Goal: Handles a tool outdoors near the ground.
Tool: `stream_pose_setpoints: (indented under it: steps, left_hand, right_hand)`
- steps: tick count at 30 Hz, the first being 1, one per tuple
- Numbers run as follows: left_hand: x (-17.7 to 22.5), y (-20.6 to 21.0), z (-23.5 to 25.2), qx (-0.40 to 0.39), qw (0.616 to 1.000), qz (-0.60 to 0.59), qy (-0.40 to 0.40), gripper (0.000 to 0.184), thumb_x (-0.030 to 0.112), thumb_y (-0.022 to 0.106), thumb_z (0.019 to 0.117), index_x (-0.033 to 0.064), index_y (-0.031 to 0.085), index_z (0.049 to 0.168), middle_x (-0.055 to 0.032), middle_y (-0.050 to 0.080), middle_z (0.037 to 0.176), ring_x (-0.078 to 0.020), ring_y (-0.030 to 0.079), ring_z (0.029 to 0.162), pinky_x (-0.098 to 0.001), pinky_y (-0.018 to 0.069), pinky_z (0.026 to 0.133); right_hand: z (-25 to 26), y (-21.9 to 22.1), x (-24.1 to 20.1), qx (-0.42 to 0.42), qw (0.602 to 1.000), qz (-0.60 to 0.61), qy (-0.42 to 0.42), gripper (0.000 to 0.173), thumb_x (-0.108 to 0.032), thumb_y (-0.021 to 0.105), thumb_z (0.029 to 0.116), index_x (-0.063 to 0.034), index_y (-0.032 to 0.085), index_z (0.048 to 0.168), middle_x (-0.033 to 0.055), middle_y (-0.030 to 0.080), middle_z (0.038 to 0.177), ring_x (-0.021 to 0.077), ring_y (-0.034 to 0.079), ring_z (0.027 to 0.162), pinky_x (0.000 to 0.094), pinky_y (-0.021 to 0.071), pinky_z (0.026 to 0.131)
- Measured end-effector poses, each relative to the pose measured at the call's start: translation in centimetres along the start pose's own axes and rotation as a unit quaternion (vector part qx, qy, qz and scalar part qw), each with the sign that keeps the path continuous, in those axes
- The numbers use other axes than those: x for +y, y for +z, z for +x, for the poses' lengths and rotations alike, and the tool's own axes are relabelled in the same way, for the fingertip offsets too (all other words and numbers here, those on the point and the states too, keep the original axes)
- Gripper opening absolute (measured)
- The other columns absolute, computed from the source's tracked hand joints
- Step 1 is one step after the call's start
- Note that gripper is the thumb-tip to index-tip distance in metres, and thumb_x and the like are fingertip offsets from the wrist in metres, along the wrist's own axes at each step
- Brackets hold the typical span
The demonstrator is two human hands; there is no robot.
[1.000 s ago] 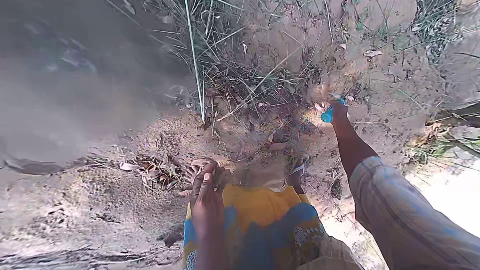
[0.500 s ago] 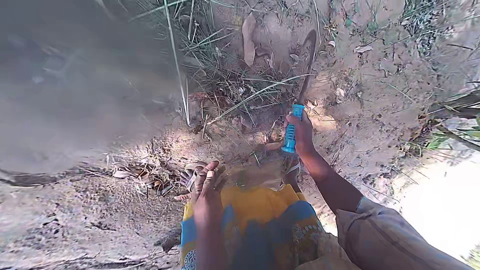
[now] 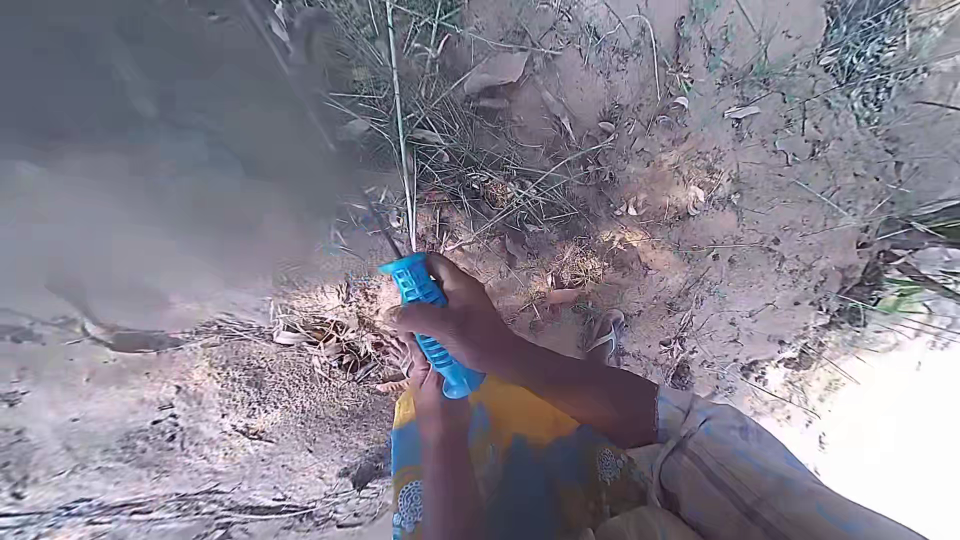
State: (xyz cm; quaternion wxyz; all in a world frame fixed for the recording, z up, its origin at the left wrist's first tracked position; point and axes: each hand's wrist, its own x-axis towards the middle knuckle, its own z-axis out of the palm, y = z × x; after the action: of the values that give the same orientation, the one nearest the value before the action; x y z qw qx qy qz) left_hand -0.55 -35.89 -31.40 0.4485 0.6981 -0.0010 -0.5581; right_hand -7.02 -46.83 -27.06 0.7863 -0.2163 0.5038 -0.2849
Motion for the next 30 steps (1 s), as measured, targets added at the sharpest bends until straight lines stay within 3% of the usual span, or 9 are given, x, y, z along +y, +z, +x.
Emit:
stream_pose_setpoints:
  steps: [3,7,9,13,16,19,24,28,30]
  left_hand:
    - [1.2,-0.8,0.9,-0.015,0.999,0.009,-0.049,0.033,0.009,0.030,0.1094,-0.0006,0.052,0.131,-0.0066,0.068,0.122,-0.0128,0.070,0.102,-0.0299,0.0595,0.084]
    - [1.7,-1.2,1.2,-0.003,0.997,-0.026,-0.066,0.032,0.008,0.031,0.1103,-0.0020,0.053,0.131,-0.0091,0.067,0.123,-0.0151,0.071,0.098,-0.0305,0.0603,0.082]
    - [2.2,-1.1,1.1,0.000,0.997,-0.040,-0.069,0.032,0.008,0.031,0.1102,-0.0022,0.053,0.131,-0.0086,0.066,0.122,-0.0143,0.070,0.096,-0.0296,0.0598,0.081]
    - [2.8,-1.2,0.8,0.036,0.995,-0.079,-0.056,0.027,0.007,0.032,0.1112,0.0000,0.051,0.129,-0.0039,0.068,0.109,-0.0093,0.070,0.094,-0.0269,0.0602,0.081]
    - [2.8,-1.4,0.8,0.049,0.993,-0.103,-0.039,0.027,0.002,0.028,0.1098,0.0010,0.051,0.122,0.0001,0.068,0.098,-0.0041,0.069,0.087,-0.0233,0.0604,0.078]
    - [3.6,-2.0,1.2,0.061,0.990,-0.117,-0.044,0.026,0.005,0.029,0.1106,0.0014,0.051,0.123,-0.0028,0.067,0.102,-0.0072,0.070,0.090,-0.0245,0.0603,0.078]
    - [4.0,-2.4,1.8,0.057,0.988,-0.133,-0.053,0.034,0.008,0.029,0.1108,0.0000,0.052,0.134,-0.0082,0.066,0.124,-0.0135,0.070,0.100,-0.0282,0.0588,0.082]
    - [4.2,-2.2,1.6,0.068,0.984,-0.157,-0.055,0.031,0.006,0.028,0.1102,0.0031,0.053,0.127,-0.0041,0.067,0.110,-0.0109,0.069,0.095,-0.0278,0.0594,0.082]
    - [4.0,-2.6,1.6,0.070,0.982,-0.169,-0.046,0.030,0.007,0.031,0.1106,0.0036,0.055,0.128,-0.0045,0.069,0.111,-0.0117,0.070,0.096,-0.0287,0.0596,0.081]
  right_hand:
    - [-3.2,-5.6,4.7,0.259,0.963,0.059,-0.054,0.025,-0.004,0.049,0.0921,0.0000,0.047,0.116,0.0038,0.058,0.067,0.0112,0.061,0.052,0.0256,0.0564,0.052]
    - [-2.0,-12.1,7.6,0.462,0.873,0.148,0.046,0.009,-0.009,0.048,0.1065,-0.0007,0.051,0.104,0.0050,0.056,0.067,0.0115,0.057,0.049,0.0251,0.0538,0.046]
    - [1.2,-9.1,7.1,0.429,0.885,0.166,0.068,0.004,-0.009,0.052,0.1032,-0.0050,0.051,0.101,0.0040,0.054,0.067,0.0113,0.055,0.048,0.0249,0.0516,0.045]
    - [4.9,3.4,2.7,0.101,0.989,0.036,0.101,0.023,-0.033,0.057,0.1003,-0.0151,0.056,0.115,0.0041,0.058,0.073,0.0126,0.056,0.053,0.0272,0.0490,0.047]
    - [6.9,10.0,-2.5,-0.031,0.995,0.072,0.060,0.012,-0.007,0.051,0.1029,-0.0010,0.051,0.113,0.0056,0.053,0.066,0.0116,0.054,0.048,0.0256,0.0506,0.045]
    - [3.9,7.2,-1.0,0.052,0.999,0.014,-0.002,0.024,-0.016,0.051,0.0979,-0.0106,0.050,0.122,0.0035,0.054,0.067,0.0109,0.055,0.046,0.0249,0.0503,0.043]
    - [2.0,0.2,4.8,0.381,0.912,0.148,0.043,0.001,-0.007,0.051,0.1015,-0.0062,0.050,0.101,0.0044,0.053,0.067,0.0132,0.055,0.048,0.0278,0.0528,0.046]
    - [4.7,4.8,4.1,0.134,0.985,0.023,0.109,0.018,-0.030,0.054,0.1000,-0.0151,0.057,0.109,0.0032,0.055,0.072,0.0114,0.054,0.051,0.0254,0.0474,0.047]
    - [6.7,7.7,1.3,-0.014,0.998,-0.011,0.062,0.023,-0.027,0.049,0.1045,-0.0104,0.052,0.120,0.0058,0.055,0.071,0.0128,0.056,0.050,0.0257,0.0498,0.044]
